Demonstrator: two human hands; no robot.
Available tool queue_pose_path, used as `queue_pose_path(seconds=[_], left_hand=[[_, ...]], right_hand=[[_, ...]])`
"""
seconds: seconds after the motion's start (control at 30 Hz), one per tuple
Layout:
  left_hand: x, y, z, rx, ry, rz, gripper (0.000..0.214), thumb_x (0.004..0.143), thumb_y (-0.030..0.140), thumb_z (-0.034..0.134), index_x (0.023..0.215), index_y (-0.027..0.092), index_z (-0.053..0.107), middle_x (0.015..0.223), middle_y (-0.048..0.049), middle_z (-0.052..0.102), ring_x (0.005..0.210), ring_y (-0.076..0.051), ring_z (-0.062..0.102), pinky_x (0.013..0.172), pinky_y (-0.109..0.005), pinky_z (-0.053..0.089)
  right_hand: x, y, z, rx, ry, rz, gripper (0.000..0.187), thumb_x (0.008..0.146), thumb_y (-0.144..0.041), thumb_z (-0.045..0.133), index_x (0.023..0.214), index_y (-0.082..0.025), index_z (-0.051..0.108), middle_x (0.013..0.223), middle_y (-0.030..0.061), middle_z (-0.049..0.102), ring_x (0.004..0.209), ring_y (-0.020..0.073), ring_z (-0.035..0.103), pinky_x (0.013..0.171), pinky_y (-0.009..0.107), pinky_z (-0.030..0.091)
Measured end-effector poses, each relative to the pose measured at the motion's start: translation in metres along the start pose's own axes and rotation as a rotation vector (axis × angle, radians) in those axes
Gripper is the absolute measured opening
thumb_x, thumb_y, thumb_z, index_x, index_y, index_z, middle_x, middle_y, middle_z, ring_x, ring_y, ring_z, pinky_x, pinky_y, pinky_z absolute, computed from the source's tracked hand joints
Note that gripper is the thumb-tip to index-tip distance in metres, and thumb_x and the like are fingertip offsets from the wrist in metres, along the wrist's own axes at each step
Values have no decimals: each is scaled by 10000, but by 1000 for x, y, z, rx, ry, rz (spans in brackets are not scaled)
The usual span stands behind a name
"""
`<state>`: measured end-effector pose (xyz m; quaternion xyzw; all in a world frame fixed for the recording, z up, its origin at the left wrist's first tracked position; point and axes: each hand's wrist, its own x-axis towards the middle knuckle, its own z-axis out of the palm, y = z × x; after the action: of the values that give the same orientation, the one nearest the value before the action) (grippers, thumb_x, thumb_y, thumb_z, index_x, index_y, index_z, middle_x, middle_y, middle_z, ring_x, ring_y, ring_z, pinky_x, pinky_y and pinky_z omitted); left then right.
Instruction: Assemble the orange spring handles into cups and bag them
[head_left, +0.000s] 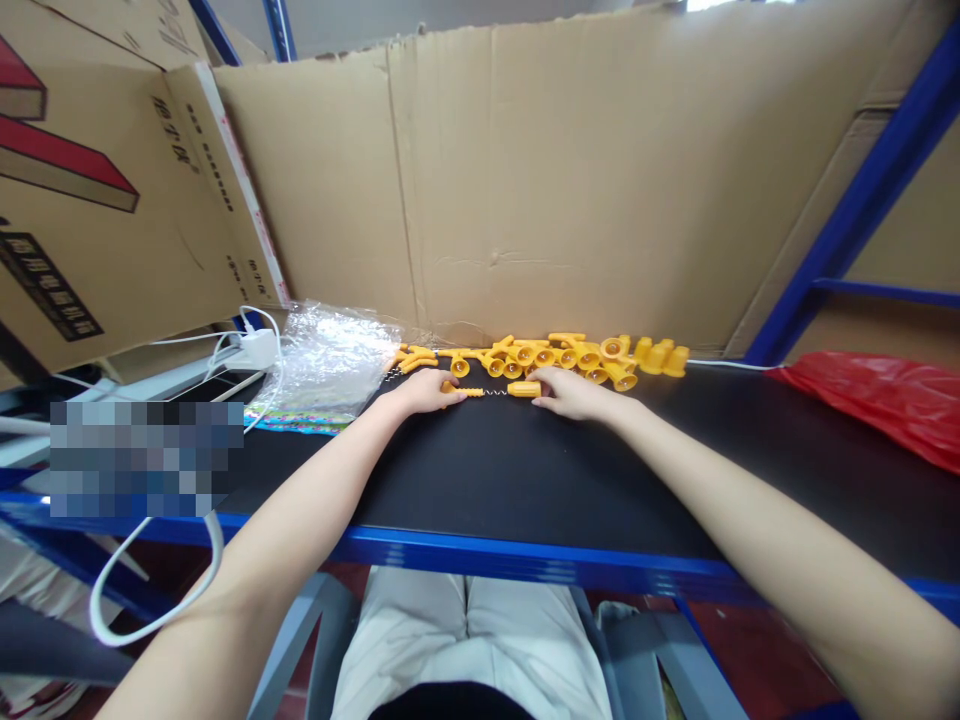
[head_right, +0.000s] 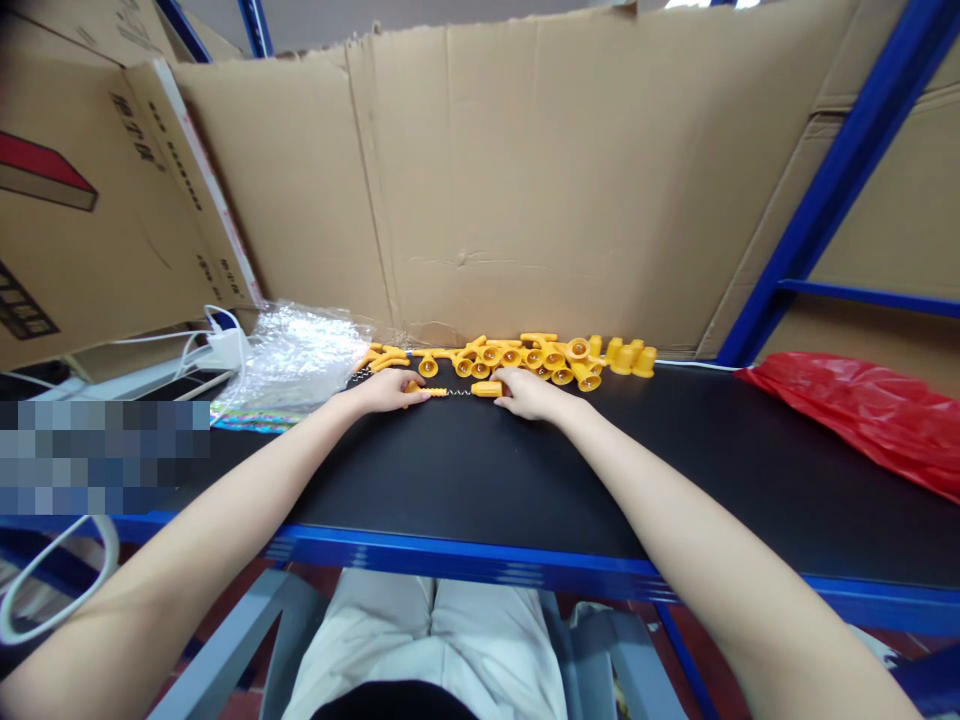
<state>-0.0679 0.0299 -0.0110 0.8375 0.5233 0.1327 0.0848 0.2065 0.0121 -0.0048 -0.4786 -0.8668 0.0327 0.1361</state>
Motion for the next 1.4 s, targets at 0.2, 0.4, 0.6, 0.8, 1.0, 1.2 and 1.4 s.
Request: queue_pose_path(seconds=[0.2, 0.4, 0.6, 0.8, 1.0, 1.2, 1.4], left_hand=[[1, -1, 1, 32, 20, 32, 519, 738, 563, 472, 1097, 210, 593, 1022, -49, 646, 917, -216, 589, 751, -266, 427], [1, -2, 1, 18, 27, 27, 525, 737, 575, 467, 1088, 207, 598, 1012, -54, 650, 914, -216, 590, 748, -268, 422], [1, 0, 2, -5, 54, 35, 471, 731, 552, 494, 1019, 201, 621, 873, -42, 665, 798, -190, 594, 665, -251, 409], [-3, 11, 0, -128, 107, 47, 369, 704, 517, 551, 801, 169, 625, 555, 18, 530, 532, -112, 470, 509, -218, 315], [-2, 19, 4, -163, 115, 103, 291, 667, 448, 599, 765, 174, 584, 586, 28, 509, 530, -102, 455, 492, -216, 289], [-1, 18, 6, -90, 177, 81, 272, 644, 353, 604, 864, 199, 564, 620, 30, 537, 581, -129, 508, 516, -225, 326], [-3, 25, 5, 108, 217, 56, 285, 637, 318, 568, 901, 210, 578, 727, -15, 603, 694, -180, 563, 597, -256, 386]], right_hand=[[0, -2, 0, 32, 13, -59, 320, 757, -175, 585, 1076, -149, 564, 919, 73, 607, 799, 169, 566, 746, 301, 434], [-3, -3, -6, 21, -14, -34, 297, 750, -139, 575, 1045, -167, 574, 970, 72, 608, 859, 187, 566, 786, 311, 436], [-3, -8, -4, 37, -14, -72, 334, 768, -175, 563, 1102, -155, 569, 982, 86, 609, 851, 185, 573, 783, 311, 439], [-1, -9, 2, 116, 83, -162, 399, 810, -243, 524, 1187, -112, 517, 1005, 116, 604, 865, 186, 567, 772, 314, 437], [0, -6, 3, 211, 37, -170, 363, 789, -191, 527, 1149, -149, 543, 931, 66, 609, 767, 145, 556, 734, 294, 447], [0, -10, 4, 394, 63, -50, 380, 792, -264, 531, 1159, -168, 513, 953, 63, 603, 769, 148, 573, 753, 330, 468], [3, -5, 10, 708, 43, 56, 301, 799, -234, 519, 1087, -155, 477, 969, 84, 593, 772, 137, 618, 762, 328, 500]])
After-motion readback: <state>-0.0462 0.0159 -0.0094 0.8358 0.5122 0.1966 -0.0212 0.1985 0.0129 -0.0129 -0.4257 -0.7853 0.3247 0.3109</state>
